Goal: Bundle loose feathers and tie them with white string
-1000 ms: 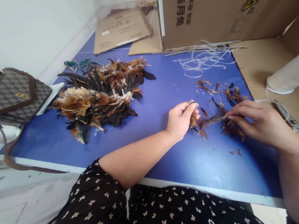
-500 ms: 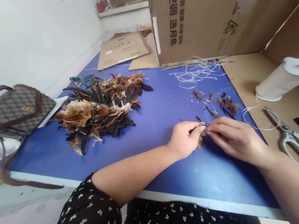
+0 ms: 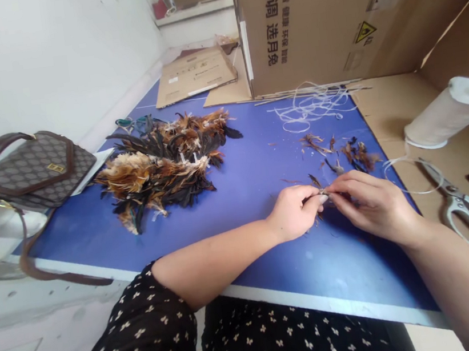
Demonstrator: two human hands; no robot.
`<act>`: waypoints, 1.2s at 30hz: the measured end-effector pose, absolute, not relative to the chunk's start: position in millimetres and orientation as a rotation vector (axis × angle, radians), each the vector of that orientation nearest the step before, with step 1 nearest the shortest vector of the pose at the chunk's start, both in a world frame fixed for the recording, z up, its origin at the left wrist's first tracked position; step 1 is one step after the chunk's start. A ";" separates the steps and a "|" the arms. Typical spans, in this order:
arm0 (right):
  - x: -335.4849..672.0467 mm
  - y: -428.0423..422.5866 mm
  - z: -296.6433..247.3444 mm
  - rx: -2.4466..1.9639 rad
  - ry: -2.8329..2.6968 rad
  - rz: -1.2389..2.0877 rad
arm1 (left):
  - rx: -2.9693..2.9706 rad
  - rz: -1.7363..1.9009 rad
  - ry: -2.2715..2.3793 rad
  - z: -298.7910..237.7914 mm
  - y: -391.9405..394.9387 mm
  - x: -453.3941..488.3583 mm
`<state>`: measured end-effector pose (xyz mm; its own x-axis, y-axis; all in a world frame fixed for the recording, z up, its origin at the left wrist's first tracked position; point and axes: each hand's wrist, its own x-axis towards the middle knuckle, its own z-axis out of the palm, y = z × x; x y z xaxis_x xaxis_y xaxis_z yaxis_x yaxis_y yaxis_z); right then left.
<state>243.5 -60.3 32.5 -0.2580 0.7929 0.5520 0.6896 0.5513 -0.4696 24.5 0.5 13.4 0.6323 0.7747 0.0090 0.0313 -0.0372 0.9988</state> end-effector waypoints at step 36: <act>302.7 -56.3 31.0 -1.904 -1.665 -0.267 | 1.029 0.806 0.667 7.3 2.4 31.5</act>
<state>302.7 -56.3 31.0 0.1970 0.8361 0.5120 0.9543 -0.0437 -0.2958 31.5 2.4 7.3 0.5440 0.8323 -0.1062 -0.2606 0.2879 0.9215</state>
